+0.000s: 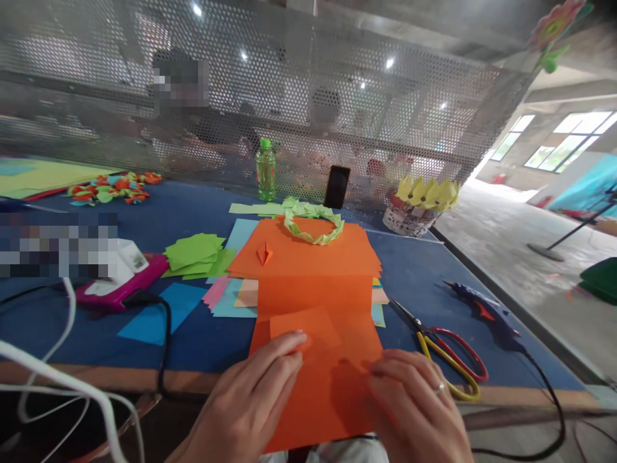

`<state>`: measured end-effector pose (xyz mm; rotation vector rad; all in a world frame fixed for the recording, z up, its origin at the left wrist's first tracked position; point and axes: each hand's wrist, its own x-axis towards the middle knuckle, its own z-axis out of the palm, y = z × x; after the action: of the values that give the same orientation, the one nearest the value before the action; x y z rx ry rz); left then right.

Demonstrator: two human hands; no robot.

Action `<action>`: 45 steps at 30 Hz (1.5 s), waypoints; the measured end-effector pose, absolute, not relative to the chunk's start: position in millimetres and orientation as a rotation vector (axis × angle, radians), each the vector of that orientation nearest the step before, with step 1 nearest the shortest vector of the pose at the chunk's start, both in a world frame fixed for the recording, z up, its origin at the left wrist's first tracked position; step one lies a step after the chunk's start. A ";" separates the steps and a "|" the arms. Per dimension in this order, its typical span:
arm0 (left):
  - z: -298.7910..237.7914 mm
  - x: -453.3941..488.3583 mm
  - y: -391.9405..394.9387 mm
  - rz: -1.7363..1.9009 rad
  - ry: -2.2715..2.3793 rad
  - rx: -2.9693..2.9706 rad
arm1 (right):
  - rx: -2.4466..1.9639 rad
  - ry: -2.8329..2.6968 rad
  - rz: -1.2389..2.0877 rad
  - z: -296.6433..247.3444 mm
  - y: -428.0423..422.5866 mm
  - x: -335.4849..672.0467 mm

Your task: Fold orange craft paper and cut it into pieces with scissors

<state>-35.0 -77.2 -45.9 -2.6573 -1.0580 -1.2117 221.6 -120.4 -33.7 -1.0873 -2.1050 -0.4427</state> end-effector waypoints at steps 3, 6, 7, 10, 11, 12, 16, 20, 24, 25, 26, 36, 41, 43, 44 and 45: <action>-48.5 -36.4 -77.7 -1.189 -1.051 -2.661 | -0.971 -2.190 -0.579 -35.6 -123.8 201.6; -49.3 -38.4 -77.8 -1.152 -1.059 -2.662 | -0.969 -2.203 -0.652 -45.0 -125.5 189.0; -49.0 -39.4 -77.7 -1.148 -1.066 -2.656 | -0.965 -2.209 -0.652 -48.9 -125.5 187.3; -46.5 -43.0 -77.3 -1.190 -1.060 -2.591 | -0.942 -2.139 -0.622 -58.7 -124.3 186.2; -45.5 -44.4 -77.2 -1.214 -1.050 -2.557 | -0.941 -2.081 -0.612 -60.2 -123.7 186.9; -44.6 -45.7 -77.1 -1.227 -1.051 -2.529 | -0.940 -2.032 -0.604 -60.7 -122.9 188.0; -43.5 -51.4 -77.0 -1.193 -1.094 -2.485 | -0.931 -2.126 -0.599 -54.0 -119.5 199.7; -45.8 -57.5 -76.0 -1.210 -1.095 -2.463 | -0.961 -2.210 -0.579 -49.5 -114.8 213.2; -47.1 -63.6 -75.0 -1.263 -1.106 -2.415 | -1.019 -2.141 -0.517 -52.3 -113.6 216.7; -47.1 -64.8 -75.1 -1.273 -1.114 -2.404 | -1.050 -2.127 -0.498 -52.3 -114.0 216.7; -47.1 -65.7 -75.3 -1.281 -1.124 -2.389 | -1.079 -2.118 -0.479 -51.6 -114.5 216.7; -43.3 -63.3 -79.9 -1.273 -1.078 -2.332 | -1.161 -2.125 -0.446 -51.0 -114.8 235.4; -45.4 -67.4 -81.3 -1.241 -1.074 -2.390 | -1.169 -2.180 -0.533 -59.1 -112.7 246.8; -47.4 -69.4 -82.6 -1.254 -1.042 -2.397 | -1.159 -2.165 -0.554 -60.1 -111.2 247.0; -48.3 -70.3 -83.1 -1.260 -1.024 -2.396 | -1.154 -2.160 -0.560 -60.2 -110.6 246.6; -49.3 -71.1 -83.7 -1.263 -1.019 -2.387 | -1.150 -2.160 -0.566 -60.1 -110.0 246.1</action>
<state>-71.1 -83.7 -49.3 -2.3875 -1.0188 -1.2635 246.1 -110.0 -60.1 -1.1497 -2.1603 -0.5655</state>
